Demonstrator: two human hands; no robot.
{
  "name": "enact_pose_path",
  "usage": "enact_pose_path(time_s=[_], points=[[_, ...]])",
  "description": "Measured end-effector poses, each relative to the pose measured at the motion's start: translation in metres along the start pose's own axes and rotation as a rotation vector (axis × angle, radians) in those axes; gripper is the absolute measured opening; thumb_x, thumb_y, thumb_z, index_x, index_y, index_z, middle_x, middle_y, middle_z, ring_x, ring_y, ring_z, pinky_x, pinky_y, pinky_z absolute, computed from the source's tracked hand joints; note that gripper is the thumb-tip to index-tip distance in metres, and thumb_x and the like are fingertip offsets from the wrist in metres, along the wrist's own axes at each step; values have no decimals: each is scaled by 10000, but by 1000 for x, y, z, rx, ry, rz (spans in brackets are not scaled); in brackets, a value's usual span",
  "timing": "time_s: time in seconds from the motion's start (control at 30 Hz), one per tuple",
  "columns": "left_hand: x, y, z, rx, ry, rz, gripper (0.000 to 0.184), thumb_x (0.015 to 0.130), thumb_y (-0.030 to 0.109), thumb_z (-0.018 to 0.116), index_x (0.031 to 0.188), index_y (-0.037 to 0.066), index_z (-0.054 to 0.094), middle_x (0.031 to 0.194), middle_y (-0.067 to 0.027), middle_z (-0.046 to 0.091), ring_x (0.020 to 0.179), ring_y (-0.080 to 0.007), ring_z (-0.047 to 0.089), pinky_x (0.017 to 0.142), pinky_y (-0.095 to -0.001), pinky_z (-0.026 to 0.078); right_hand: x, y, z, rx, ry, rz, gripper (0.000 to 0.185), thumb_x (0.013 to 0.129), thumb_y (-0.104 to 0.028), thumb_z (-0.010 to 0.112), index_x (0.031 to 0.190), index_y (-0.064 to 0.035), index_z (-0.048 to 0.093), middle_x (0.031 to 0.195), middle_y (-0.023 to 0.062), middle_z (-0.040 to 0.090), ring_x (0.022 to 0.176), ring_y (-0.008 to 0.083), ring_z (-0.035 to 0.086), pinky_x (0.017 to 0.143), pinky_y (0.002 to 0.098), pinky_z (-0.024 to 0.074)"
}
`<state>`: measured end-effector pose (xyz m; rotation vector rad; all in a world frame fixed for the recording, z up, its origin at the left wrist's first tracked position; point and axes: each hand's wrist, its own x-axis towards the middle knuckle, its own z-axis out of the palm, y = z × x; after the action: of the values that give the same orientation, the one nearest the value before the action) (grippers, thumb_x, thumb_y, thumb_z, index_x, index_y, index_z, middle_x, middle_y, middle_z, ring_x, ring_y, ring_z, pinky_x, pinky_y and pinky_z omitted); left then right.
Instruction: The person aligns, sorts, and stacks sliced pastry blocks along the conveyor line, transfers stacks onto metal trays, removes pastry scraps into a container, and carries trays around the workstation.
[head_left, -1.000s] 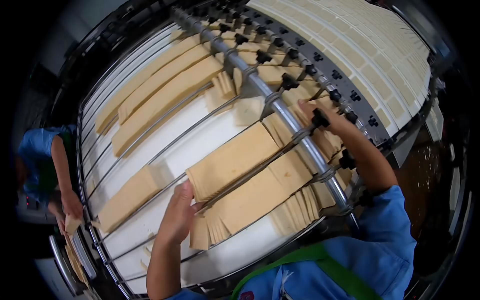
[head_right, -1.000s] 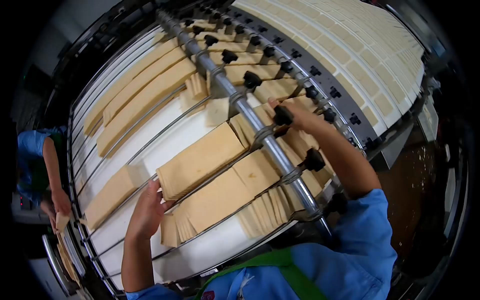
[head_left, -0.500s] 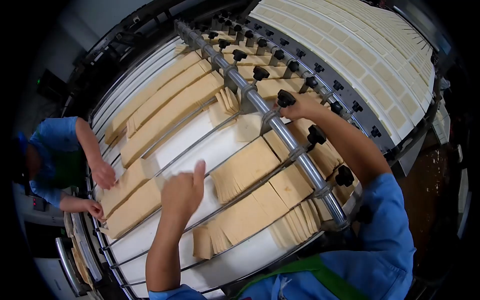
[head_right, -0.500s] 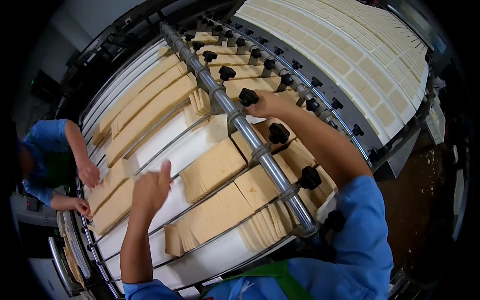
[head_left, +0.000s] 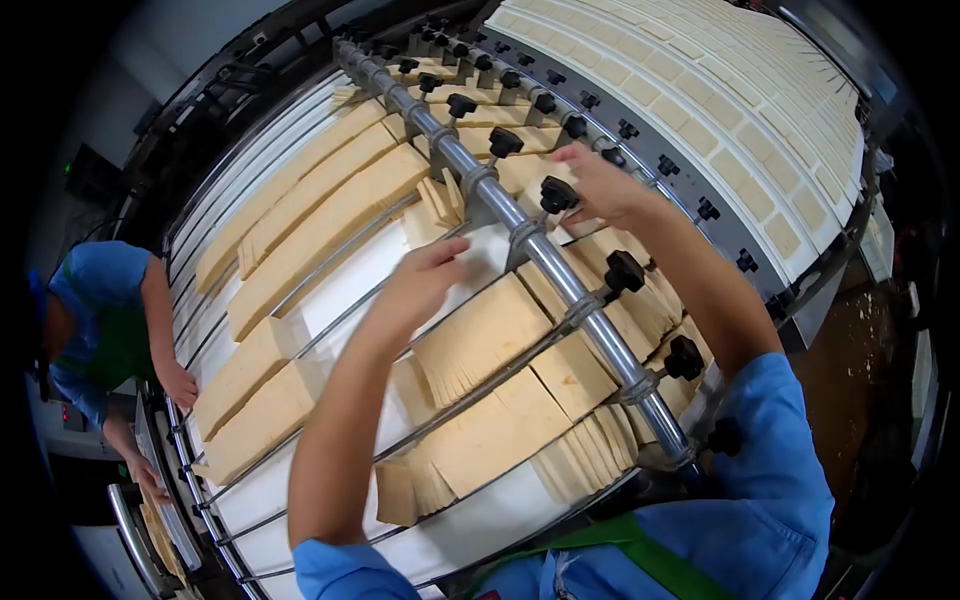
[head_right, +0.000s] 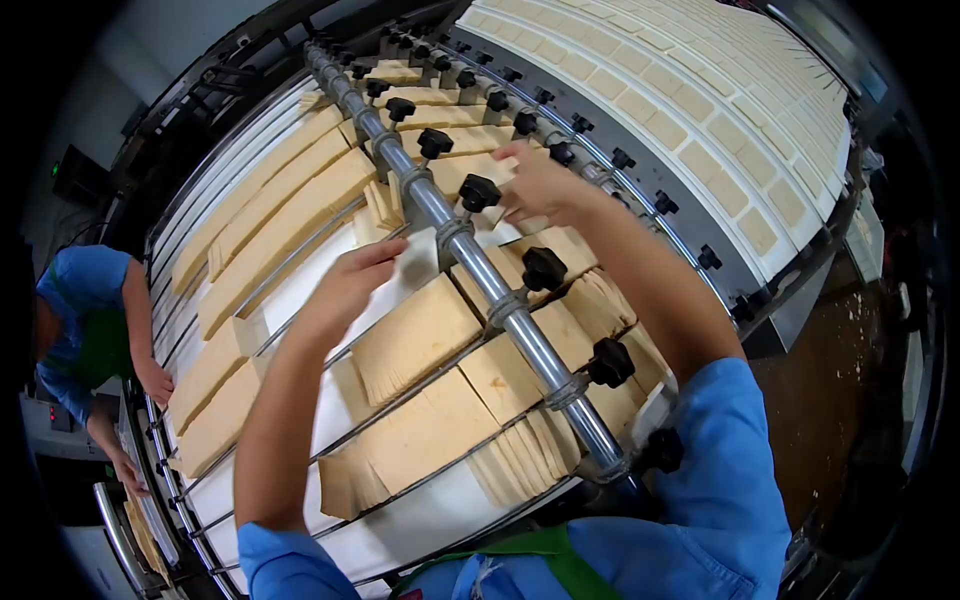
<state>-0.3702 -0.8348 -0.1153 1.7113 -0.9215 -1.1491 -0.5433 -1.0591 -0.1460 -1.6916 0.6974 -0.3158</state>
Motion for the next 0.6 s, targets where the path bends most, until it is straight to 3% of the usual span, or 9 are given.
enact_pose_path(time_s=[0.03, 0.17, 0.2, 0.23, 0.3, 0.33, 0.37, 0.43, 0.6], points=[[-9, -4, -11, 102, 0, 71, 372, 871, 112, 510, 1227, 4, 519, 1114, -41, 580, 989, -112, 529, 875, -230, 401, 0, 2, -5, 119, 135, 148, 425, 729, 40, 603, 1129, -53, 496, 1078, 123, 510, 816, 201, 613, 654, 322, 562], [-58, 7, -46, -50, 191, 6, 357, 893, 151, 499, 1223, 16, 521, 1099, -57, 588, 952, -130, 571, 847, -263, 445, 4, 26, -2, 193, 298, 79, 443, 709, 2, 604, 1137, -66, 508, 923, 74, 575, 812, 180, 606, 667, 284, 543], [-68, 5, -55, -70, 250, 18, 352, 897, 149, 499, 1223, 16, 519, 1092, -56, 586, 945, -125, 570, 839, -250, 444, 16, 54, 1, -24, 412, -56, 416, 710, -106, 639, 1103, -46, 518, 851, 112, 624, 836, 230, 632, 633, 337, 528], [-79, 1, -64, -90, 311, 29, 347, 902, 146, 498, 1223, 16, 516, 1085, -55, 585, 938, -119, 568, 831, -238, 444, 10, 48, 4, -20, 418, -58, 416, 710, -106, 639, 1103, -46, 518, 851, 112, 624, 836, 230, 632, 633, 337, 528], [-102, -7, -87, -136, 358, 71, 337, 917, 149, 498, 1224, 10, 510, 1078, -51, 581, 921, -113, 565, 810, -222, 449, -6, 37, 15, -725, 489, -82, 441, 721, -228, 649, 1084, -15, 517, 863, 188, 638, 858, 306, 635, 646, 417, 504], [-116, -10, -98, -130, 393, 94, 334, 921, 151, 502, 1224, 9, 510, 1073, -48, 579, 918, -110, 565, 800, -217, 452, -9, 34, 15, -794, 422, -38, 487, 734, -316, 636, 1090, -4, 520, 910, 233, 627, 865, 382, 610, 730, 480, 480], [-131, -14, -109, -126, 431, 115, 330, 926, 152, 506, 1224, 9, 509, 1069, -45, 578, 916, -107, 564, 790, -213, 456, -8, 30, 12, -797, 416, -41, 487, 734, -316, 636, 1090, -4, 520, 910, 233, 627, 865, 382, 610, 730, 480, 480], [-162, -21, -128, -123, 526, 142, 332, 928, 156, 514, 1227, 10, 507, 1063, -44, 578, 918, -102, 566, 780, -210, 460, 0, 24, 8, -937, 179, 224, 496, 712, -322, 667, 1082, -20, 531, 966, 216, 620, 919, 356, 596, 775, 433, 473], [-252, -71, -200, 14, 984, 115, 344, 918, 209, 542, 1202, 15, 536, 1076, -49, 597, 930, -101, 568, 821, -244, 449, -8, 30, 21, -1139, 339, 53, 545, 739, -374, 628, 1105, 19, 535, 1140, 246, 557, 1052, 374, 547, 851, 452, 452]])
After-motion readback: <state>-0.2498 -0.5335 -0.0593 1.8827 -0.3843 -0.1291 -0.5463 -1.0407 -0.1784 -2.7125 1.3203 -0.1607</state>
